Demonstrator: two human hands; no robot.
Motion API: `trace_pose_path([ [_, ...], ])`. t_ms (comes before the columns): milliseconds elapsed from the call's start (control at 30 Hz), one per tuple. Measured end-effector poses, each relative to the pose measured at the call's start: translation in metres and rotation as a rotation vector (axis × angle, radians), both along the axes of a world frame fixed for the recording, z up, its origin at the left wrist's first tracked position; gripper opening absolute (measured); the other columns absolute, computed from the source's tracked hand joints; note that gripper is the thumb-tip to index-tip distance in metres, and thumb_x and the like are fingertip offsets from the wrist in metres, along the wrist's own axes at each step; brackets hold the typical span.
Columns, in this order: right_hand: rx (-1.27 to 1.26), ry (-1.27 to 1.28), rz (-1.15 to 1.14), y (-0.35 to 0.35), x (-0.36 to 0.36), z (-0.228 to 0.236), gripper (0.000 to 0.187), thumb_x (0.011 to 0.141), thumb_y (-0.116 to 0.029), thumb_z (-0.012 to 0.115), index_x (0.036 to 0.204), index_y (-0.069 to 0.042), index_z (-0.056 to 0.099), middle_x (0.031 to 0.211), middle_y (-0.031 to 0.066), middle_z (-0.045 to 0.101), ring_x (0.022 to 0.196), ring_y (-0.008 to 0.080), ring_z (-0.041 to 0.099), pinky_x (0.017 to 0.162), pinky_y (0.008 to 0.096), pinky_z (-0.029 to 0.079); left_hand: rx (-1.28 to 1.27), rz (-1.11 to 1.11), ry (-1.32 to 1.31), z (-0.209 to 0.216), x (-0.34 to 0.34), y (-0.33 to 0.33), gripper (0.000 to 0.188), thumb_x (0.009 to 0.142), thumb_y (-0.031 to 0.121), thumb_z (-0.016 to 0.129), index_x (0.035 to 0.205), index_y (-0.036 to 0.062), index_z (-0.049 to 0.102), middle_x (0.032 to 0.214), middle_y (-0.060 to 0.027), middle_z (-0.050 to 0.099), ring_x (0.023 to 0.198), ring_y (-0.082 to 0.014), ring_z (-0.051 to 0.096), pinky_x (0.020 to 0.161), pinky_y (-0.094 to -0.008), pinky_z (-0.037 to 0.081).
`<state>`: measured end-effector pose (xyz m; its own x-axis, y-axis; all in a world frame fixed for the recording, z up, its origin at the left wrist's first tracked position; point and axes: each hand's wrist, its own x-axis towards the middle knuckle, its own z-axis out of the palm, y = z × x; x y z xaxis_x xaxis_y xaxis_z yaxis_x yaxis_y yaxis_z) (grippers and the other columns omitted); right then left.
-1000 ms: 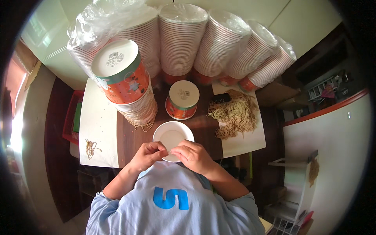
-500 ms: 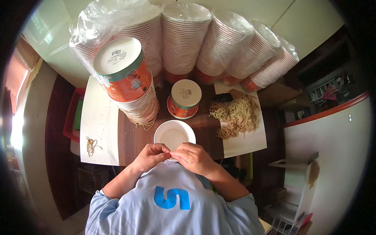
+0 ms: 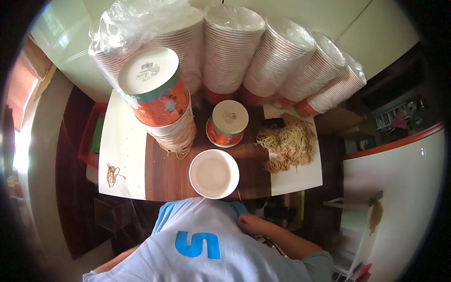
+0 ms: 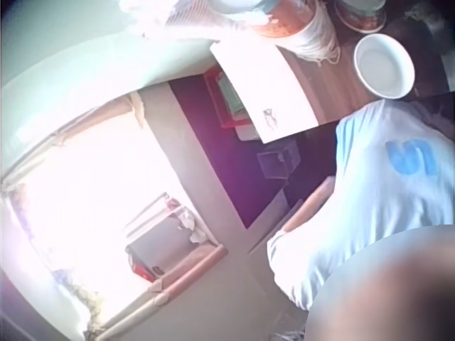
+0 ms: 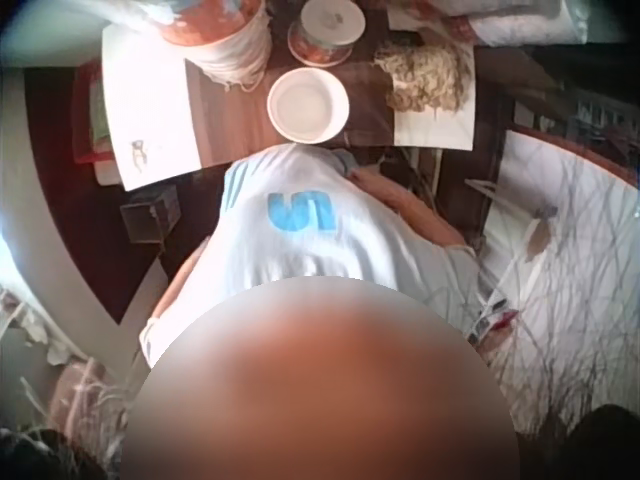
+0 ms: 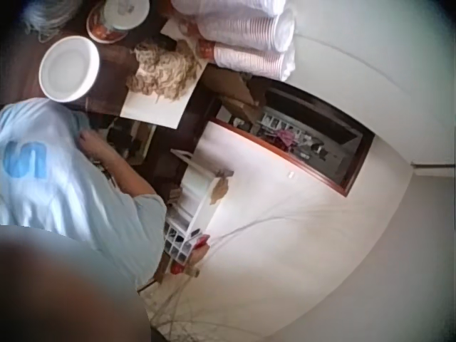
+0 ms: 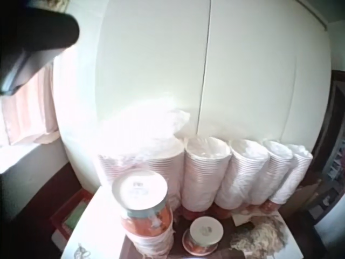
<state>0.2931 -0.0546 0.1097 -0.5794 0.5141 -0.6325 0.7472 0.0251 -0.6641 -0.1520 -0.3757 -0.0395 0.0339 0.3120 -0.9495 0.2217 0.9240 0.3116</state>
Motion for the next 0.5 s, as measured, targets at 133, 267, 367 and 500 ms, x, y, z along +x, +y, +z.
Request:
trace_pose_path([
  [133, -0.184, -0.042, 0.126, -0.003, 0.0, 0.001, 0.021, 0.085, -0.025, 0.056, 0.091, -0.005, 0.06, 0.089, 0.0133, 0.064, 0.082, 0.0255, 0.062, 0.073, 0.0357, 0.049, -0.057, 0.044, -0.034, -0.01, 0.0, -0.023, 0.032, 0.08, 0.03, 0.061, 0.095, 0.0031, 0.068, 0.094, -0.0165, 0.066, 0.088, -0.0214, 0.062, 0.077, -0.0375, 0.049],
  [267, -0.186, -0.03, 0.206, -0.002, 0.001, 0.002, 0.024, 0.083, -0.026, 0.059, 0.096, -0.005, 0.063, 0.091, 0.0144, 0.065, 0.084, 0.0265, 0.063, 0.074, 0.0357, 0.049, -0.107, 0.071, -0.078, 0.003, 0.004, -0.026, 0.032, 0.08, 0.03, 0.061, 0.097, 0.0035, 0.068, 0.097, -0.0162, 0.066, 0.09, -0.0208, 0.061, 0.079, -0.0373, 0.048],
  [367, -0.198, -0.047, 0.257, -0.004, 0.006, -0.013, 0.026, 0.082, -0.026, 0.06, 0.097, -0.005, 0.063, 0.09, 0.0153, 0.065, 0.084, 0.0271, 0.063, 0.073, 0.0363, 0.049, -0.148, 0.093, -0.114, 0.016, 0.008, -0.028, 0.033, 0.081, 0.031, 0.061, 0.098, 0.0038, 0.068, 0.099, -0.016, 0.065, 0.092, -0.0204, 0.061, 0.08, -0.0371, 0.048],
  [500, -0.219, -0.087, 0.261, -0.005, 0.007, -0.016, 0.026, 0.082, -0.026, 0.06, 0.096, -0.004, 0.063, 0.091, 0.0162, 0.065, 0.083, 0.0276, 0.063, 0.073, 0.0367, 0.049, -0.211, 0.12, -0.159, 0.035, 0.01, -0.035, 0.033, 0.081, 0.031, 0.061, 0.099, 0.0042, 0.068, 0.102, -0.0157, 0.065, 0.094, -0.0198, 0.06, 0.081, -0.0369, 0.047],
])
